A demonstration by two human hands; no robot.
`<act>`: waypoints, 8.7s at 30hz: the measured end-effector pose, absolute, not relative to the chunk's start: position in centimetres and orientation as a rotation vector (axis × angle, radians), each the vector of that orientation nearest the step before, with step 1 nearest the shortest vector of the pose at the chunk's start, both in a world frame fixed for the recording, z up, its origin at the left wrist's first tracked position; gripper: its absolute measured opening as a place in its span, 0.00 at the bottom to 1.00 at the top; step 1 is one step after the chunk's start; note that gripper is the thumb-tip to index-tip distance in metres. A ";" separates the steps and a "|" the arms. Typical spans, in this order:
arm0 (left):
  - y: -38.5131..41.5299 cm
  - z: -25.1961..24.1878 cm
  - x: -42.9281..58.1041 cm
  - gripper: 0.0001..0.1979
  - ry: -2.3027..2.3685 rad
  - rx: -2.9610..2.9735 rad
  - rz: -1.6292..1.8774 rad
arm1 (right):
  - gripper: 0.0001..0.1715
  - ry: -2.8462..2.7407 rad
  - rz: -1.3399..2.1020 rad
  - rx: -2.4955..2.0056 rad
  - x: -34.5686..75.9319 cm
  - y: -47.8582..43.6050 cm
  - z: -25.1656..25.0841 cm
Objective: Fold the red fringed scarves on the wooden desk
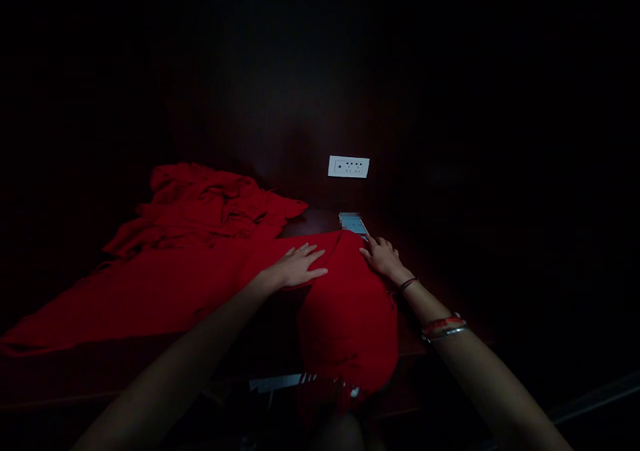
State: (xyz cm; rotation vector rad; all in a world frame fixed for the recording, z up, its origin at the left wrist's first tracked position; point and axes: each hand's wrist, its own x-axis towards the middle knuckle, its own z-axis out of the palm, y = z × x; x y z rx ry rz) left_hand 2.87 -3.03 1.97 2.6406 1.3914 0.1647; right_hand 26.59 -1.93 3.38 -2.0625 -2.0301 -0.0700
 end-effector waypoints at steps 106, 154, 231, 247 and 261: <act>-2.4 0.3 2.5 0.30 1.425 2.759 0.164 | 0.15 -2.771 0.059 -1.149 24.1 0.8 2.1; -3.2 1.7 4.7 0.10 1.215 1.691 0.768 | 0.18 -2.568 0.134 -0.965 24.5 -0.4 2.6; -10.9 3.1 -0.7 0.22 1.477 2.622 0.388 | 0.34 -2.719 0.166 -1.301 20.3 -8.3 1.0; -12.4 1.5 1.3 0.35 1.397 2.518 -0.047 | 0.32 -2.744 0.131 -1.460 24.2 -8.3 1.1; -5.2 4.7 4.1 0.32 1.516 2.474 0.140 | 0.34 -2.380 -0.011 -1.732 27.3 -3.3 2.4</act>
